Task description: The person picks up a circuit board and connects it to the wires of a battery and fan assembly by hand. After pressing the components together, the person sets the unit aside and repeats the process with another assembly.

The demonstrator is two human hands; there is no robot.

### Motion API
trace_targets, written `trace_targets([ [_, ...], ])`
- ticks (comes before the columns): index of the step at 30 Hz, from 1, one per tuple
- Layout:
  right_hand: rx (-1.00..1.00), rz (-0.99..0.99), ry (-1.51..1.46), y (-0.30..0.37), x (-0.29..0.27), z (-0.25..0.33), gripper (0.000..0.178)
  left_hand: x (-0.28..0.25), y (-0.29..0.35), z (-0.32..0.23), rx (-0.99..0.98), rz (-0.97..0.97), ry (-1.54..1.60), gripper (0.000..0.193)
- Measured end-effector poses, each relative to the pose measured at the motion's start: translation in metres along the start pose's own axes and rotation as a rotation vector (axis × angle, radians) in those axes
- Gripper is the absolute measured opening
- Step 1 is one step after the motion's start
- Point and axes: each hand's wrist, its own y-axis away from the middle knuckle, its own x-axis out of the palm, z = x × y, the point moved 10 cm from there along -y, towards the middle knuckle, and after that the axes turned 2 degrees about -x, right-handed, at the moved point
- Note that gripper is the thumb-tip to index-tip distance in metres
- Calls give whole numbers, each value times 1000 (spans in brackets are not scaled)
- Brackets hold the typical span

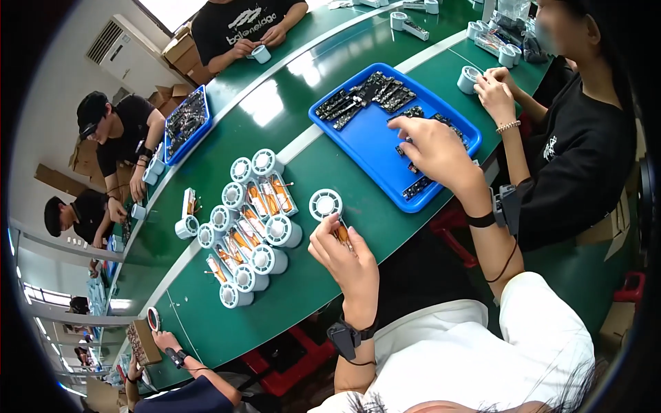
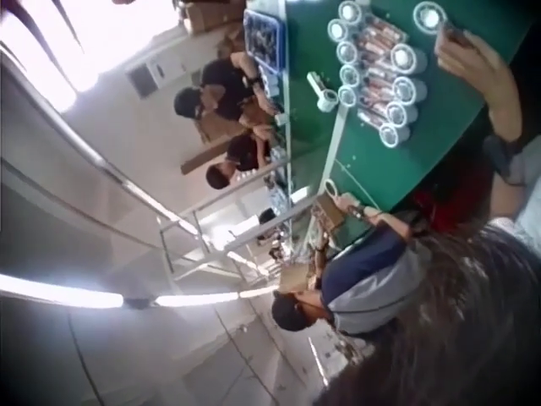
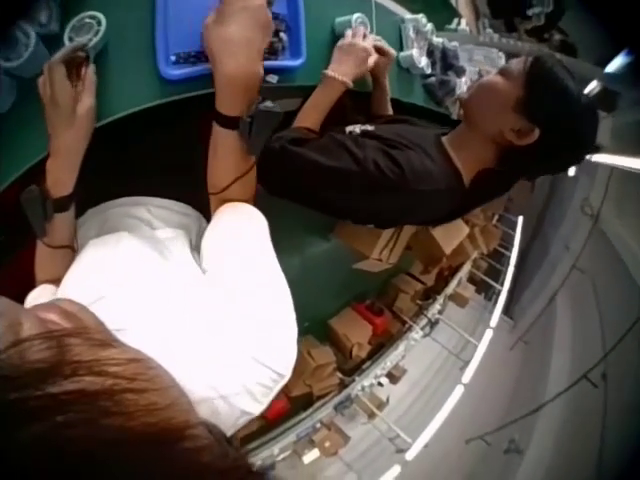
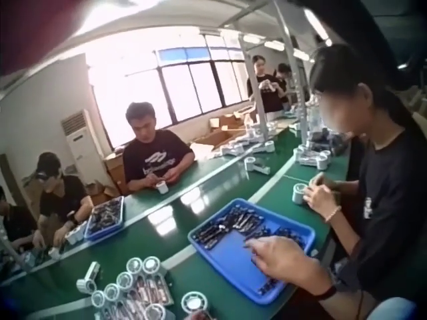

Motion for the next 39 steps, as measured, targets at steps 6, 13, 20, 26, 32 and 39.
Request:
trace_targets([
  [6,-321,57,132,12,24,-10,32,-16,15,25,-81,24,312,48],
  [13,-270,144,28,-4,27,-6,17,-31,24,41,-79,171,304,51],
  [20,-334,-16,83,-16,8,-5,14,-46,17,42,-45,102,288,33],
  [26,-359,42,204,-7,17,-34,18,-37,-8,-1,350,261,-181,13],
  [32,-450,71,145,-5,16,-22,18,-37,-18,-8,414,286,-224,21],
  [39,-246,-1,-301,20,3,36,14,-28,-17,22,193,229,50,12],
])
